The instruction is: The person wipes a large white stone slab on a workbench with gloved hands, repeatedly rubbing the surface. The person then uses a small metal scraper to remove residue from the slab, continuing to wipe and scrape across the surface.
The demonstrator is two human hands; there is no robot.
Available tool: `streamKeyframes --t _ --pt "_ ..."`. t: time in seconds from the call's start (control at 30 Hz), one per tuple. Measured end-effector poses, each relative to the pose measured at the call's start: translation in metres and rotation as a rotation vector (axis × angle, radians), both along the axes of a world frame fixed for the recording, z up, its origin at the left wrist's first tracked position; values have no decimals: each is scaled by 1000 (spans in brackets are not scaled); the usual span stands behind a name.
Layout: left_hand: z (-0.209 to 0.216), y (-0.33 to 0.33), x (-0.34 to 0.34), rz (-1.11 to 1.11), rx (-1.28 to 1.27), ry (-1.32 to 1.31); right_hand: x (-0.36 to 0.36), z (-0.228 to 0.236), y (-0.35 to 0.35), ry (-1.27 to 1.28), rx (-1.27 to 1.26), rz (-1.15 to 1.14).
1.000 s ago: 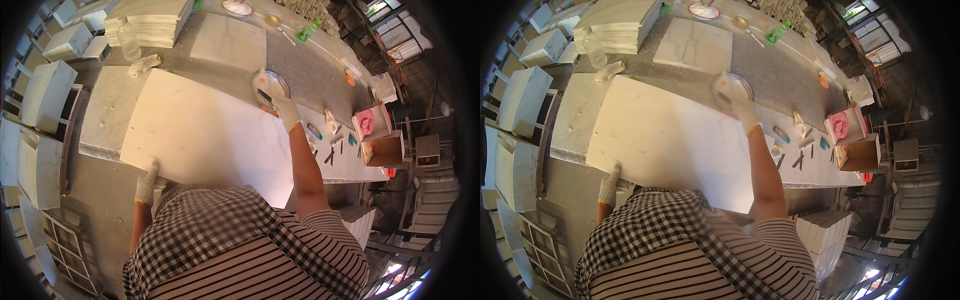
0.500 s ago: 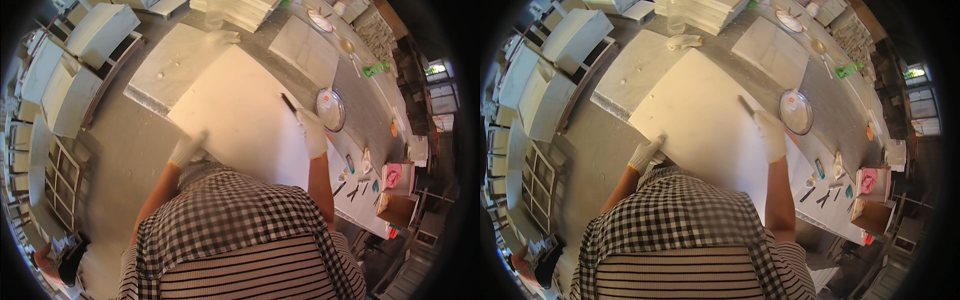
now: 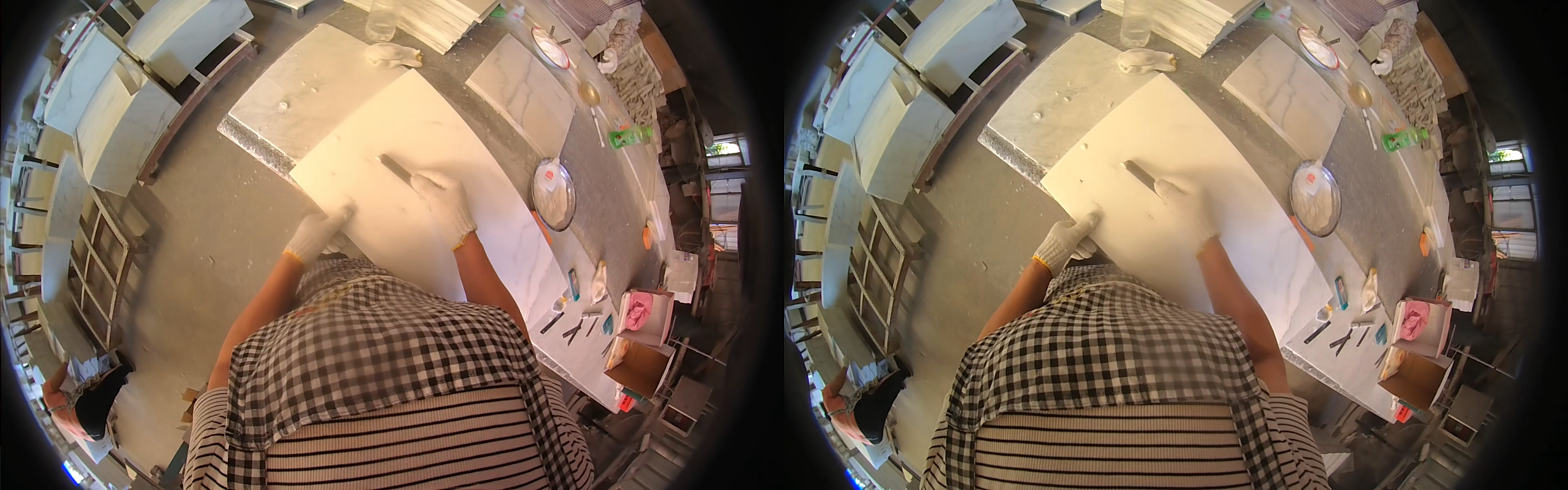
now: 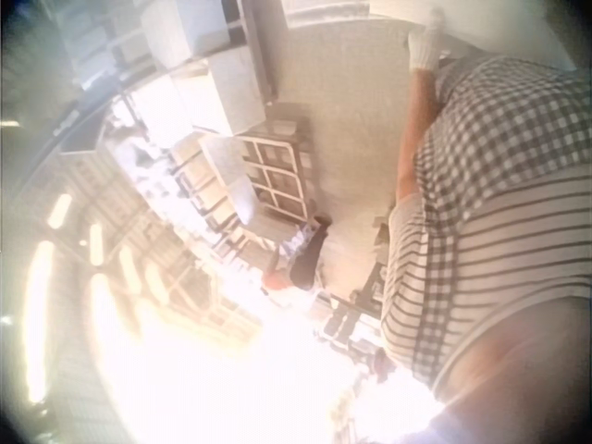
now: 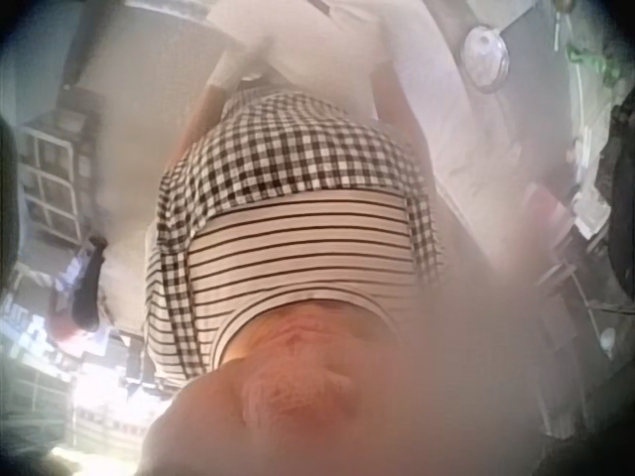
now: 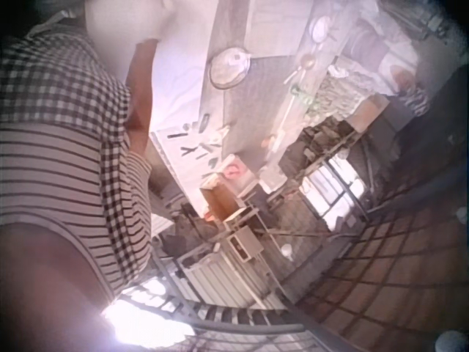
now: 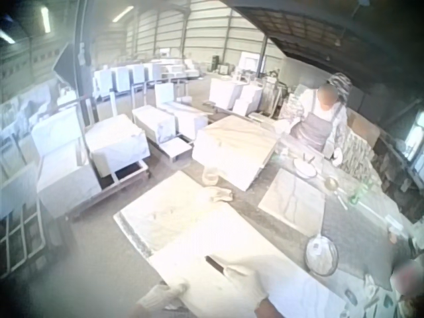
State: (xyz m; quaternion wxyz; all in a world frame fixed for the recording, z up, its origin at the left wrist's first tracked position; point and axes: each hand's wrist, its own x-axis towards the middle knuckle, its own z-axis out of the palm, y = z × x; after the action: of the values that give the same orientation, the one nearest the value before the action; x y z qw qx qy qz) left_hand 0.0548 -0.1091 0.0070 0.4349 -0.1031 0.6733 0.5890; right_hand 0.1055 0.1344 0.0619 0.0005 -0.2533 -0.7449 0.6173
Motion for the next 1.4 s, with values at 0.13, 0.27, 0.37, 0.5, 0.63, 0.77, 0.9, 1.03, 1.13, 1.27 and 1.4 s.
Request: streamKeyframes --t 0.13,0.27,0.37,0.5,0.63,0.77,0.9,1.03,1.13,1.27,1.4 --pt "4 1 2 -6 36 30 -4 -3 -5 -2 -11 -13" --pt "4 2 3 -17 -15 80 -8 -7 -7 29 210 36" --pt "1 1 -1 -26 20 40 -8 -8 -8 74 355 76" --pt "1 1 1 -10 -33 61 -5 -9 -8 50 374 85" --pt "8 4 6 31 -38 80 -4 -9 -10 130 486 100" --pt "12 4 5 31 -2 81 -4 -11 -11 114 531 71" --pt "9 3 5 35 3 85 -3 -12 -12 135 479 8" --pt "5 0 4 -6 -41 84 -4 -13 -15 215 660 -4" --pt "3 -1 3 -30 -59 103 -6 -14 -18 269 773 -4" --pt "1 -2 3 -28 -70 92 -8 -17 -19 248 845 57" --pt "3 -3 1 -149 -112 61 -7 -25 -18 510 969 187"
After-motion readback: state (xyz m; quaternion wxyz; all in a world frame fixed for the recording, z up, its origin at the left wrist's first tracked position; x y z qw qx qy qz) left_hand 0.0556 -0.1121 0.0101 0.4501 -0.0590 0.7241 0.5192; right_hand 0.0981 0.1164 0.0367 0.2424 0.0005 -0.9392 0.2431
